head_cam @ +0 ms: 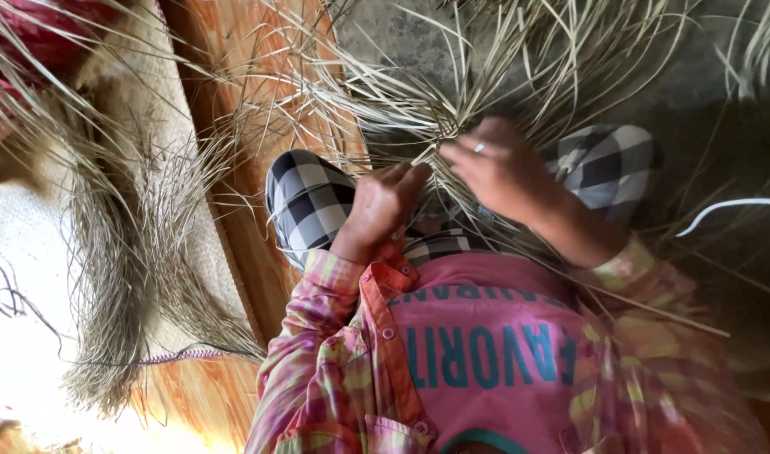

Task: A person is sitting on the floor weaving dried straw or grass fibers together to create a mat.

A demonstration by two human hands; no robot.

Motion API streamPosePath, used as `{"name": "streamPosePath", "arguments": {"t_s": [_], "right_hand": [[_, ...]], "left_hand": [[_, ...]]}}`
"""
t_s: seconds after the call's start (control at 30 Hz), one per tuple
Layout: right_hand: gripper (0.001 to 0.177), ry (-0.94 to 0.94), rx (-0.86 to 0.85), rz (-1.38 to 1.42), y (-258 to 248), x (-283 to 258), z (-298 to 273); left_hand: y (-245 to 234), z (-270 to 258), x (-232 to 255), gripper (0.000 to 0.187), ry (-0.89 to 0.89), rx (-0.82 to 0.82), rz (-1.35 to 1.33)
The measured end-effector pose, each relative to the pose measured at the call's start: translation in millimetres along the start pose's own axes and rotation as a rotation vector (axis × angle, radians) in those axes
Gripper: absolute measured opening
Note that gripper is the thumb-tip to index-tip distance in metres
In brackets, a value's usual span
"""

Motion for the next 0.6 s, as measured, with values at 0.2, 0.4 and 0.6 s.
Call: {"name": "streamPosePath", "arguments": {"t_s": [0.2, 0.4, 0.6], "right_hand": [[0.006, 0.261, -0.070, -0.191, 23, 114, -36], [0.016, 0.481, -0.269, -0.531, 1, 154, -48], [0.023, 0.117, -0.317, 0.288, 3, 23, -15]], "left_hand": [[-1, -9, -2, 0.016, 0.026, -0.013, 0.054], [6, -8, 4, 0.017, 0.041, -0.060, 0.065], [22, -14, 2, 0.016, 0.032, -0.102, 0.101]]}}
Point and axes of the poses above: each hand's wrist, its own z-axis towards the middle knuckle, its own y-axis out of the palm, x = y × z, the point moved 4 cm from there along z, towards the middle knuckle, and after that the axes turned 14 degrees about y, right-handed, at the moved point
